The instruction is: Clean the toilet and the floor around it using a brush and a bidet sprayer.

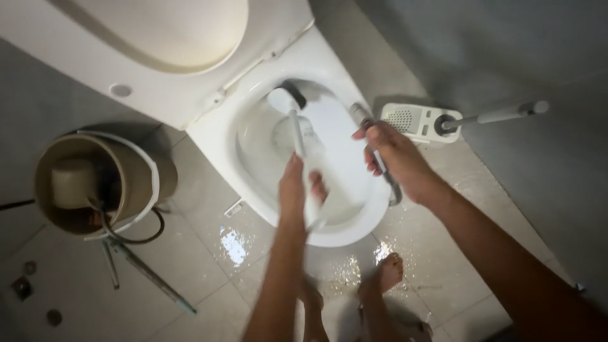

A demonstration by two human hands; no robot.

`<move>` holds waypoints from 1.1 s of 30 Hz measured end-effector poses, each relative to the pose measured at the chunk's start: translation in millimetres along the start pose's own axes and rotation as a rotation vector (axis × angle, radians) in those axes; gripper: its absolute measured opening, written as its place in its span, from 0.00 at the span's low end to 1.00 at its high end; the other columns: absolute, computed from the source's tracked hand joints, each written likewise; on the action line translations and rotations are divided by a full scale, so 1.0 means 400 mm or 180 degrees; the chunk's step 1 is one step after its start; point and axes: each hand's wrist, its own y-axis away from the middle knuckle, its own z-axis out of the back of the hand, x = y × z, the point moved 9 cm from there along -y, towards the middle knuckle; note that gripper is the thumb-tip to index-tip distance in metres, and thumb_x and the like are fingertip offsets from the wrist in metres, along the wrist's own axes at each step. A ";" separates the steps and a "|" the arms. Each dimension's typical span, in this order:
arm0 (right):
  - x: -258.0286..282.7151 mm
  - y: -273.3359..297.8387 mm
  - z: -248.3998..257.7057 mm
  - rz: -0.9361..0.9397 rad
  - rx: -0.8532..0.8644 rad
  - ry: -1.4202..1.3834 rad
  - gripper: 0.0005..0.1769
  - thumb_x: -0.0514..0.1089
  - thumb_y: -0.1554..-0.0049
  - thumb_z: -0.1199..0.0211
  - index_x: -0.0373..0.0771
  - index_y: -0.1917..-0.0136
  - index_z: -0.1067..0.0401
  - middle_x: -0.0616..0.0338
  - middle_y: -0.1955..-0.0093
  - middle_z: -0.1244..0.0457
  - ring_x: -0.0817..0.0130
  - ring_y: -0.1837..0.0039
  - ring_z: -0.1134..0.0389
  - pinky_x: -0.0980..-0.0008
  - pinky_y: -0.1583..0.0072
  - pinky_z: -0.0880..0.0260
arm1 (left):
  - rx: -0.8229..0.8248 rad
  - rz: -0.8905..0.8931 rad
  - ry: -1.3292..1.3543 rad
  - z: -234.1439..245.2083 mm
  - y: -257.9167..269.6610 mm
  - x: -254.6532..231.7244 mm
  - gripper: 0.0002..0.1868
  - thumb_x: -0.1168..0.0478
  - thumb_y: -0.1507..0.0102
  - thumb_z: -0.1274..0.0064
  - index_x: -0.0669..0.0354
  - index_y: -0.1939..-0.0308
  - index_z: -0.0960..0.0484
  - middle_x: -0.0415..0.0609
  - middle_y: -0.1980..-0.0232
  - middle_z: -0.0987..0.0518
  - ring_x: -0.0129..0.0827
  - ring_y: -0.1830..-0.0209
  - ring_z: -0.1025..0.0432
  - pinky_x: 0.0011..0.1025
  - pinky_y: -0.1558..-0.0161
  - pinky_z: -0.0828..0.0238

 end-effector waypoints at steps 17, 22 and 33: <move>0.043 -0.007 -0.125 0.0519 0.0078 0.0337 0.20 0.58 0.32 0.52 0.42 0.44 0.29 0.67 0.66 0.42 0.78 0.63 0.43 0.78 0.59 0.37 | -0.0440 0.0058 -0.0333 0.146 0.045 -0.006 0.32 0.53 0.28 0.60 0.46 0.20 0.46 0.45 0.79 0.31 0.27 0.90 0.39 0.29 0.87 0.39; -0.028 -0.002 -0.171 0.0011 0.0223 0.0770 0.24 0.60 0.34 0.54 0.43 0.45 0.25 0.66 0.70 0.43 0.76 0.68 0.44 0.76 0.64 0.39 | 0.0080 0.0016 -0.0493 0.016 0.057 0.053 0.30 0.51 0.28 0.63 0.59 0.23 0.39 0.48 0.78 0.29 0.30 0.89 0.36 0.31 0.88 0.37; -0.057 0.019 -0.155 -0.0022 0.0006 0.0263 0.29 0.65 0.34 0.56 0.40 0.42 0.29 0.67 0.66 0.43 0.78 0.64 0.43 0.75 0.61 0.38 | -0.0182 -0.0069 -0.1028 0.074 -0.053 0.057 0.27 0.56 0.28 0.62 0.65 0.26 0.36 0.50 0.77 0.30 0.32 0.88 0.35 0.33 0.86 0.35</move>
